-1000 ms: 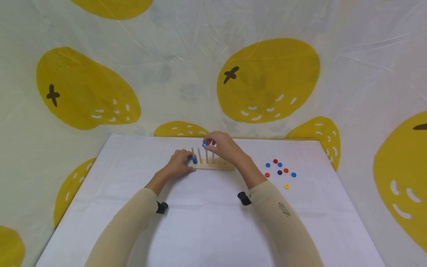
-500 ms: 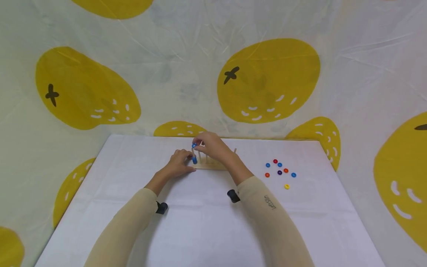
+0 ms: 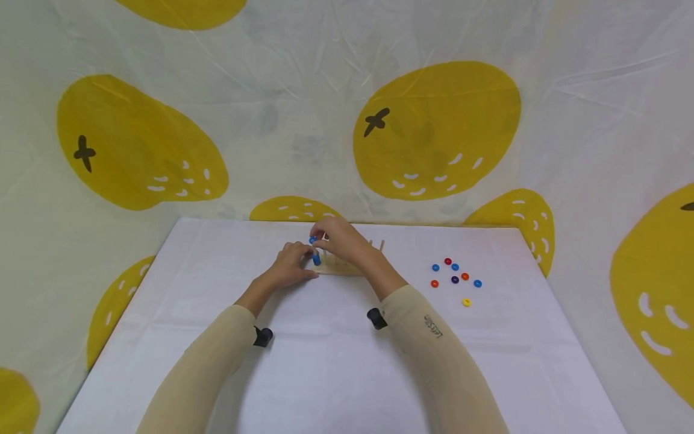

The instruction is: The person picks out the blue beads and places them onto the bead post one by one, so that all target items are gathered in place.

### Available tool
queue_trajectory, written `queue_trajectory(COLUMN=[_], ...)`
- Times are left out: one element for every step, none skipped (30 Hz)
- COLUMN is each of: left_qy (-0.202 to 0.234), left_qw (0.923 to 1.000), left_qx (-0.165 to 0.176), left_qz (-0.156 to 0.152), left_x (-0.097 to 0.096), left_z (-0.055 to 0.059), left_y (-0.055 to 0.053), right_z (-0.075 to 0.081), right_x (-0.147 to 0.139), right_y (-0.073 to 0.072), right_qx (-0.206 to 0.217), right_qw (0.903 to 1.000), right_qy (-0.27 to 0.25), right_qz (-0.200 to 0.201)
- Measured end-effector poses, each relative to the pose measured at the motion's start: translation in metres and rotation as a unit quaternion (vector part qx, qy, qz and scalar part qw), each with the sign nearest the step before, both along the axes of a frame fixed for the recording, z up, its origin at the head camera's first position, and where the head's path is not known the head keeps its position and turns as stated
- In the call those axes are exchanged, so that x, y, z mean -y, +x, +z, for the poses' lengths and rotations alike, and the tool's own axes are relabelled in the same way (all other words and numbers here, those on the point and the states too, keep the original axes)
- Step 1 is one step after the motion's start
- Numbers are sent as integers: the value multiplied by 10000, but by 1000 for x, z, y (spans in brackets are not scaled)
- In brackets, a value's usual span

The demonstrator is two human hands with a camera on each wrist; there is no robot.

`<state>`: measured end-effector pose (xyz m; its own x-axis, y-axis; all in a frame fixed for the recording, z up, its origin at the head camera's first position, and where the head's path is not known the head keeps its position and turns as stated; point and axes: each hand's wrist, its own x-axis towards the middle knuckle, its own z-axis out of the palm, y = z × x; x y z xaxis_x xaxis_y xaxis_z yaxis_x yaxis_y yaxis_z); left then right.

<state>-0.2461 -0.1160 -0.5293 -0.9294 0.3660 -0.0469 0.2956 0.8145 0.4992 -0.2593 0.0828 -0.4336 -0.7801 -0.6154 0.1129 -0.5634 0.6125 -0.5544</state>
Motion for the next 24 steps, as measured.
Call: queue_trajectory(left_qy=[1,1,3,-10,-7,-16,-20,-22,-32,-42,-49,-64,-65,-68,-72,-64,-57,-47,-38,-37,-29,-26,-23,-22], left_qw=[10000,10000,10000,9999,9999,9999,9999,9999,9999,9999,9999,9999,9999,9999,9998,9998,9998,9998,9998,9998,9998,9999,9999,9999], left_qx=[38,53,87,116,117,114,107,96,96,95,89,97,99,117,139,161,175,182,177,171,157,144,131,121], left_qz=[15,31,47,57,67,65,68,69,73,79,84,90,99,104,107,107,102,96,86,79,70,66,67,66], left_x=[0,0,0,0,0,0,0,0,-1,-1,-1,-1,-1,-1,-1,-1,-1,-1,-1,-1,-1,-1,-1,-1], left_z=[0,0,0,0,0,-1,-1,-1,-1,-1,-2,-2,-2,-2,-2,-2,-2,-2,-2,-2,-2,-2,-2,-2], left_y=[0,0,0,-1,-1,-1,-1,-2,-2,-2,-2,-2,-2,-2,-1,-1,-1,0,0,0,0,0,0,0], right_z=[0,0,-1,-1,-2,-2,-3,-4,-4,-5,-5,-6,-6,-6,-6,-6,-6,-6,-6,-5,-5,-5,-5,-4], right_x=[0,0,0,0,0,0,0,0,1,1,1,1,1,1,1,1,1,1,1,1,0,0,0,0], right_y=[0,0,0,-1,-1,-2,-2,-3,-3,-3,-3,-4,-3,-3,-3,-2,-2,-1,-1,0,0,1,1,2], right_qx=[7,9,10,6,-5,-6,-9,-24,-37,-55,-72,-93,-109,-107,-108,-103,-99,-93,-84,-76,-84,-89,-101,-113], right_qw=[10000,10000,10000,10000,10000,10000,10000,10000,10000,10000,10000,9999,9999,9999,9999,9999,9999,9999,9999,9999,9999,9998,9998,9998], right_qy=[-16,-30,-36,-39,-40,-34,-28,-14,5,19,31,39,43,38,43,44,42,51,61,68,85,94,103,117], right_qz=[-1,-2,-5,-6,-7,-11,-11,-12,-15,-17,-22,-31,-38,-46,-54,-63,-73,-85,-95,-109,-121,-132,-139,-145])
